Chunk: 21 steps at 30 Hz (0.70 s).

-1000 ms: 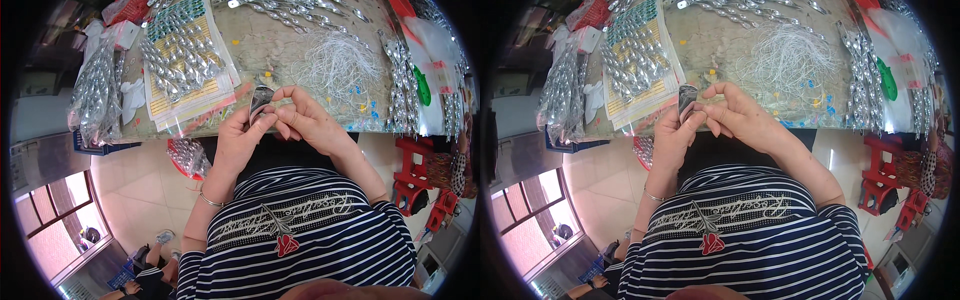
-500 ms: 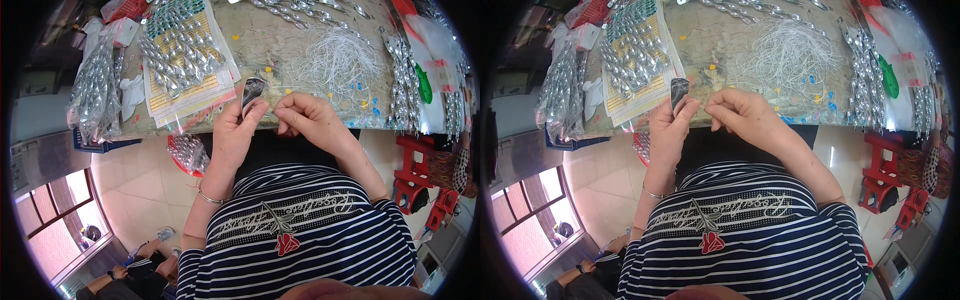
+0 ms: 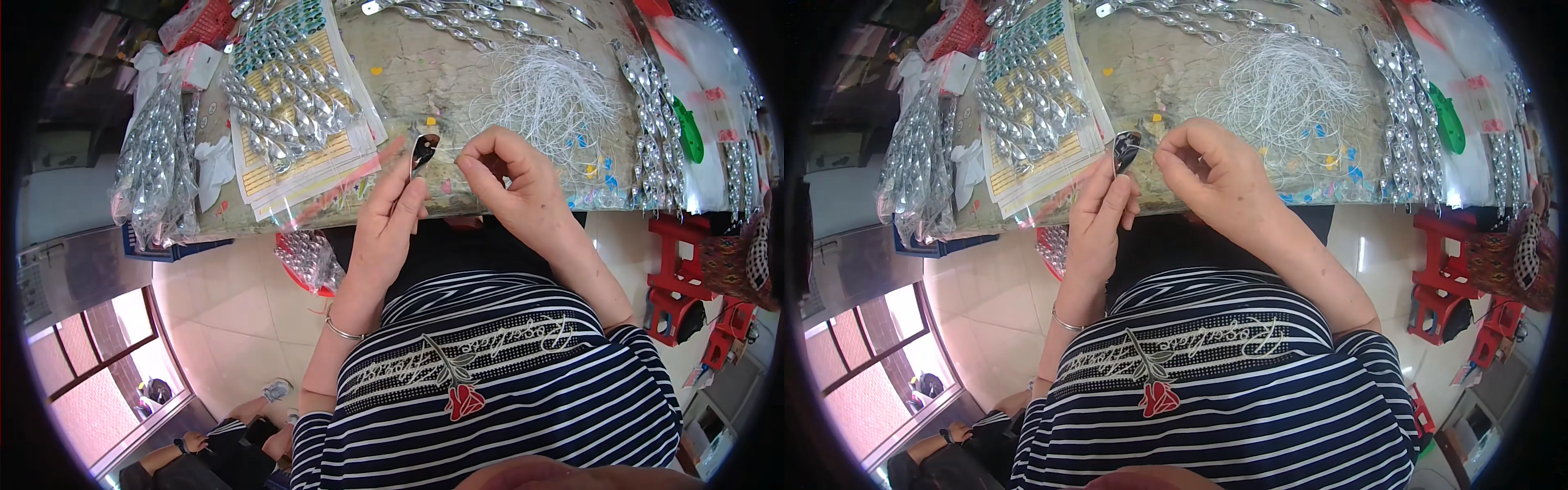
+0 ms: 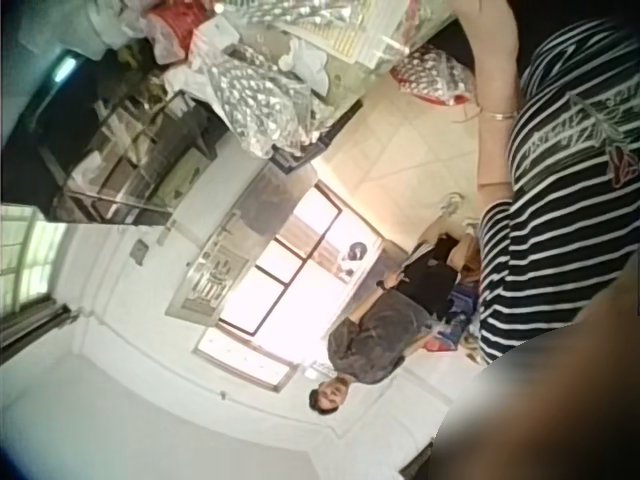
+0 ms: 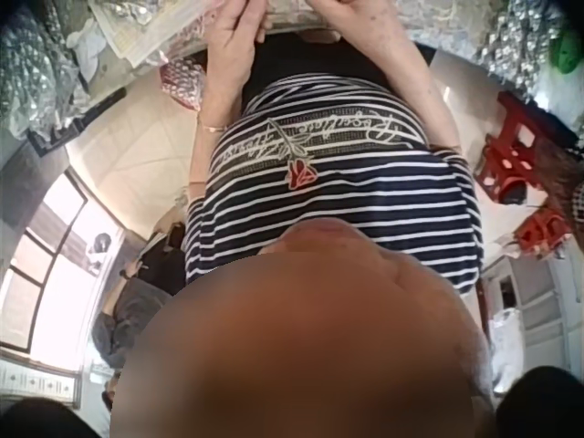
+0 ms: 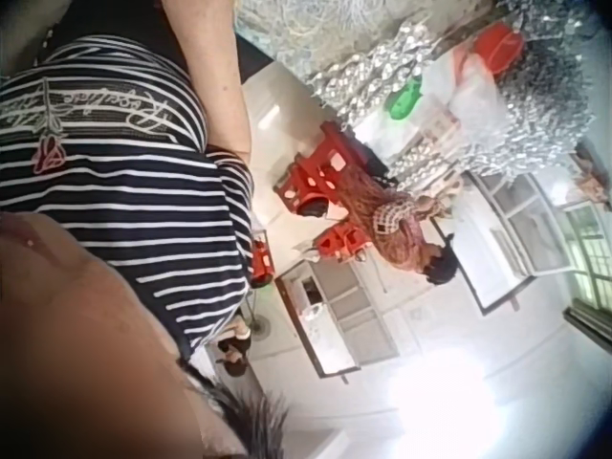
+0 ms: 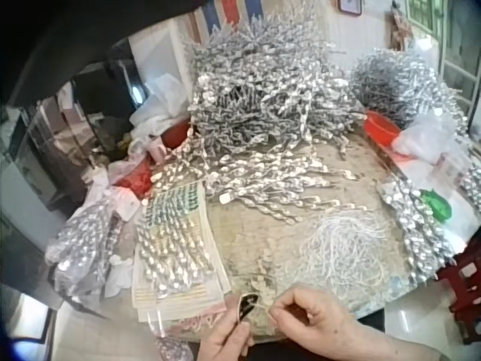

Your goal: Packaging silver tinsel decorations into clear plastic bags with paper inserts.

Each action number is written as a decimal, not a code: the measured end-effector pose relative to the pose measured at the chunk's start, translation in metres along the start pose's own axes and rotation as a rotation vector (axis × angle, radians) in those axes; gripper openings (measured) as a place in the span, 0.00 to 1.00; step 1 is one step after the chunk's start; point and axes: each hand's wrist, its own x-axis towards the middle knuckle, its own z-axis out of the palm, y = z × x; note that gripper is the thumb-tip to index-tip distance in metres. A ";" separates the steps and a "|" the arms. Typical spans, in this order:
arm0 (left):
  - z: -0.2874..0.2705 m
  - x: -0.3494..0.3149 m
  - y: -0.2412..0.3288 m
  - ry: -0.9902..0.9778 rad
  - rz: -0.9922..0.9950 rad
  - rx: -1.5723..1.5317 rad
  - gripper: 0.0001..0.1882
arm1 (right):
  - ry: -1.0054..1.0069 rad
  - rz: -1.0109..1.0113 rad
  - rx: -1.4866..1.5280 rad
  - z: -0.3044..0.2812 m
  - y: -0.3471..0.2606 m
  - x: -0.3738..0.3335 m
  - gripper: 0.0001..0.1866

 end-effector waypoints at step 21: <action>0.003 -0.002 0.004 0.019 0.011 -0.009 0.22 | 0.018 -0.101 -0.037 0.003 0.004 0.003 0.04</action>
